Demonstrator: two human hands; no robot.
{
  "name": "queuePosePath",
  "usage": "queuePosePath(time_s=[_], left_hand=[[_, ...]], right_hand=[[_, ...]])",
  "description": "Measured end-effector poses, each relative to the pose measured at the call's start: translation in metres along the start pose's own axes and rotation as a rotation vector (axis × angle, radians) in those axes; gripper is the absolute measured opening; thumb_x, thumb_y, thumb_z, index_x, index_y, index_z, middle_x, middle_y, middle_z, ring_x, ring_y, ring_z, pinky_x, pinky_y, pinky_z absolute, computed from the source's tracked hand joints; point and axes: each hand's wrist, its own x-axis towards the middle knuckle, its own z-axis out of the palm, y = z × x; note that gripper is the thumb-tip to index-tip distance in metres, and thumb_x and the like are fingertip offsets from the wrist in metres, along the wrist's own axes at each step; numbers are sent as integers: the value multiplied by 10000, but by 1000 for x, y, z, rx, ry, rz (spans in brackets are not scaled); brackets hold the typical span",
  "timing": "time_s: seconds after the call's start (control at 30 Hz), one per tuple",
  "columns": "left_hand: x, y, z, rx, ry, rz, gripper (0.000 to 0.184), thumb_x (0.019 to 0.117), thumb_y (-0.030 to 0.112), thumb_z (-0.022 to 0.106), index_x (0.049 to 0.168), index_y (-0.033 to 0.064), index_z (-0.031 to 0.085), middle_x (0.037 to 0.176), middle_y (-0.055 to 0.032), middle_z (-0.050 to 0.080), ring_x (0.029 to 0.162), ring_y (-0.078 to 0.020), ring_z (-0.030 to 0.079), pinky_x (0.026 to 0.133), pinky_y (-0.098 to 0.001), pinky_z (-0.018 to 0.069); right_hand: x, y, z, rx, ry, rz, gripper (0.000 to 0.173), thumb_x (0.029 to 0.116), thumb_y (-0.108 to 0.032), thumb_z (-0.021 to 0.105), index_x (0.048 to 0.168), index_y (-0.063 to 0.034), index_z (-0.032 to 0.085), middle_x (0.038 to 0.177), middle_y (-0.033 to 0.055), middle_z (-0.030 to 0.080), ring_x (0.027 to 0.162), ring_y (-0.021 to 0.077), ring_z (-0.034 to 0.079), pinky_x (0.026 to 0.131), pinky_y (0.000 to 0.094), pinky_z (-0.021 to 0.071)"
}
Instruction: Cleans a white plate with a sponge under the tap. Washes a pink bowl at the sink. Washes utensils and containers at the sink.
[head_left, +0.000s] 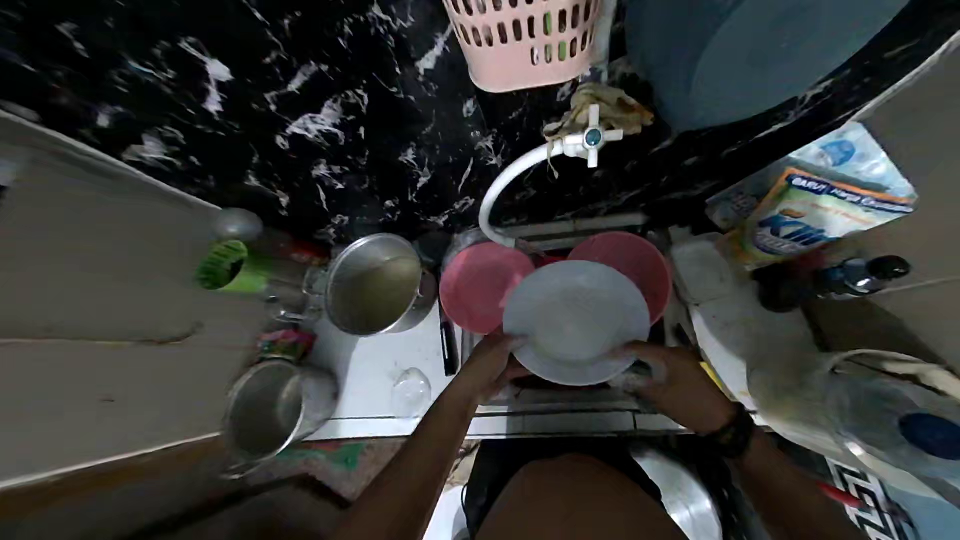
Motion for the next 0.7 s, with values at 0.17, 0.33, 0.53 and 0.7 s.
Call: queuePosePath(time_s=[0.17, 0.33, 0.53, 0.7], left_hand=[[54, -1, -15, 75, 140, 145, 476, 1097, 123, 417, 1558, 91, 303, 1362, -188, 580, 1113, -283, 675, 871, -449, 613], [91, 2, -21, -15, 144, 210, 465, 1093, 104, 413, 1546, 84, 311, 1354, -180, 585, 1118, -276, 667, 863, -447, 608], [128, 5, -2, -105, 97, 190, 453, 1086, 125, 446, 1525, 76, 347, 1299, -187, 625, 1076, -279, 688, 864, -442, 610], [135, 6, 16, -143, 71, 137, 429, 1079, 140, 465, 1494, 69, 380, 1276, -183, 630, 1047, -272, 687, 836, -433, 606]], right_hand=[[14, 14, -6, 82, 28, 154, 444, 933, -286, 743, 1331, -108, 660, 1200, 85, 715, 1056, 180, 701, 950, 410, 583], [11, 23, -11, 87, 62, 181, 393, 931, -290, 741, 1279, -114, 692, 1158, 75, 728, 1040, 181, 706, 942, 422, 586], [-6, 32, -16, 113, 62, 244, 396, 940, -308, 722, 1287, -119, 687, 1093, 54, 742, 947, 163, 723, 878, 402, 612], [-24, 40, -20, 135, 86, 299, 416, 940, -300, 722, 1302, -101, 674, 1077, 65, 737, 938, 175, 718, 863, 405, 608]])
